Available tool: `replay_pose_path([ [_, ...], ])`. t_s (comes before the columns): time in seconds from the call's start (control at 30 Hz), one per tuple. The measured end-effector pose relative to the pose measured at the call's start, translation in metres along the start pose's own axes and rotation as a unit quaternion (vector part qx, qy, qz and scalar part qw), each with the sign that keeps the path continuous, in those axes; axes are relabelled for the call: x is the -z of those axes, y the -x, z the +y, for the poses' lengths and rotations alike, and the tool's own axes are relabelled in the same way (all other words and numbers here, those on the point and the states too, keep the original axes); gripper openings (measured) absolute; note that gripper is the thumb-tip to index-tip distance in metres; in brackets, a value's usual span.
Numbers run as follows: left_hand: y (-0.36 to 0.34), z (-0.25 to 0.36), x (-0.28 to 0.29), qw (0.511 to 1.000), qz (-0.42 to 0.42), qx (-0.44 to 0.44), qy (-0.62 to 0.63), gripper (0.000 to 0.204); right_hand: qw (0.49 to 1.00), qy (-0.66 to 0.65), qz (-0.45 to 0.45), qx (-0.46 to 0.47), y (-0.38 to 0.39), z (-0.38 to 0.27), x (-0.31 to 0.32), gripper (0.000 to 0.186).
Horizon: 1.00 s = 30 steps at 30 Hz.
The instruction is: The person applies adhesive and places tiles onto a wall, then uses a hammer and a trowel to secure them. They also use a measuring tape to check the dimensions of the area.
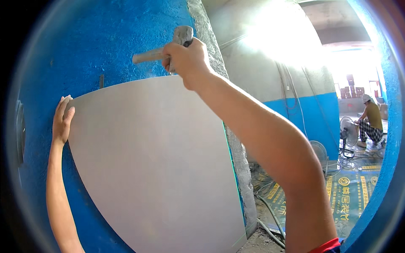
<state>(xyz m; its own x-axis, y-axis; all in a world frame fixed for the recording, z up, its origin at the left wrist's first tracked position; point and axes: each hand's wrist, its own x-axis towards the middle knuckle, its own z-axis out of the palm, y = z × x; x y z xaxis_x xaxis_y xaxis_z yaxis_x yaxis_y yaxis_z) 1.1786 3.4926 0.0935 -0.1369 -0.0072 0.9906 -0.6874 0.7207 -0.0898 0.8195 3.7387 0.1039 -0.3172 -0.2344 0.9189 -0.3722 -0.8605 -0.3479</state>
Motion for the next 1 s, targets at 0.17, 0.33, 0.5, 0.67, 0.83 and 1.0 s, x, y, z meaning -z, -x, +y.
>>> replay_pose_path([
  [0.17,-0.001,-0.007,0.002,1.000,-0.007,-0.009,-0.013,0.072,0.995,0.033,-0.027,-0.092,-0.008,-0.007,0.004,0.016],
  [0.33,0.000,-0.003,0.014,1.000,-0.009,-0.010,-0.007,0.065,0.988,-0.009,-0.037,-0.152,0.002,-0.010,0.001,0.013],
  [0.5,0.002,-0.008,-0.003,0.999,-0.022,-0.032,-0.008,0.060,0.994,-0.069,0.042,-0.069,0.018,-0.007,0.035,0.022],
  [0.67,-0.005,-0.026,0.012,0.998,-0.044,-0.037,-0.023,0.060,0.994,-0.086,0.062,0.023,0.138,0.017,0.137,0.037],
  [0.83,-0.011,-0.013,0.032,0.994,-0.071,-0.054,-0.069,0.056,0.933,-0.104,0.240,-0.249,0.404,0.088,0.259,0.046],
  [1.0,0.027,0.009,-0.004,0.977,0.007,-0.124,-0.176,0.064,0.657,-0.034,0.526,-0.538,0.706,0.163,0.359,0.024],
])
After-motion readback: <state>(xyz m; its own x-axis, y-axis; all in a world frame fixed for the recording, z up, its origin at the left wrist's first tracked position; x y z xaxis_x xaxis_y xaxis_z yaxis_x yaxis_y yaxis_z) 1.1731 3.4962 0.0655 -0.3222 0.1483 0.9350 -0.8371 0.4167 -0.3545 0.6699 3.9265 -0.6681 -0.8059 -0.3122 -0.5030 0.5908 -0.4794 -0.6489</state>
